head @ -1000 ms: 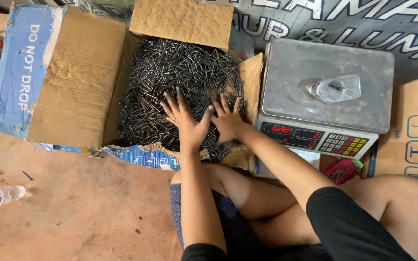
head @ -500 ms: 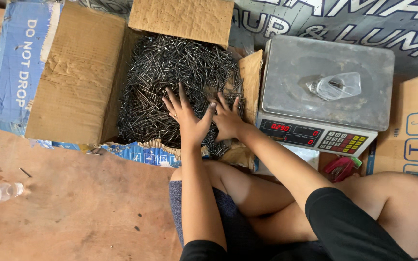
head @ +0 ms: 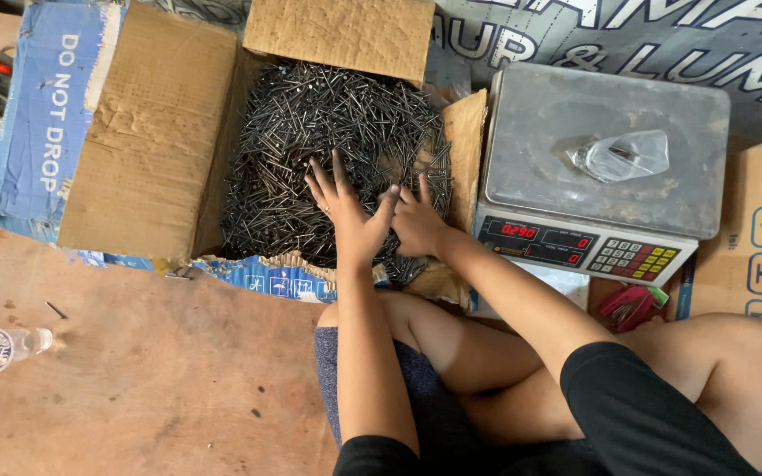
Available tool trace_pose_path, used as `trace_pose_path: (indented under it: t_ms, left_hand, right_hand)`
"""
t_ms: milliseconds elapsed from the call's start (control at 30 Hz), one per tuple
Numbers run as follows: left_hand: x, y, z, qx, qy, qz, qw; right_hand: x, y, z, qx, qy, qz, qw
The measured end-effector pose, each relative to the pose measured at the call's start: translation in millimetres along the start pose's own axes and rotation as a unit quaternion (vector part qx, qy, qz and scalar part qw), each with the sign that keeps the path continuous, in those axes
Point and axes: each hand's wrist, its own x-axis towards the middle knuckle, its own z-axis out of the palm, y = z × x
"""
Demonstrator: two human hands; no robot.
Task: The person scoops nails from a large cardboard box and places them into a small plastic bag on a digital scale. They repeat this process multiple times, adjusting the bag on the scale to check the weight.
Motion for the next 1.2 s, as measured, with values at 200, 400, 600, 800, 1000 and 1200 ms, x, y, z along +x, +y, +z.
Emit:
trace_pose_path:
  t_ms: [200,400,600,800,1000,1200]
  left_hand:
    - [-2,1,-2,-0.017,-0.001,-0.003,1.000]
    - [-2,1,3,-0.019,-0.014,0.002,1.000]
    - [-4,-6,2,-0.010,-0.016,0.000,1.000]
    - [-5,-6,6,-0.001,-0.032,-0.001,0.999]
    - [-5,-7,4,-0.009,-0.030,-0.005,0.999]
    - [-6,-7,5,0.001,-0.032,0.005,0.999]
  right_hand:
    - [-1,24,-2,-0.128,0.053,-0.083,0.987]
    - [-7,37,-20,-0.198,-0.096,-0.020,0.975]
    - [-15,38,-23,-0.178,-0.118,0.023,0.977]
    - [-19,34,-30,-0.256,-0.133,0.019,0.957]
    - [-14,31,-24,-0.329,-0.155,-0.048,0.930]
    - [-16,39,-18,-0.340,-0.091,-0.104,0.930]
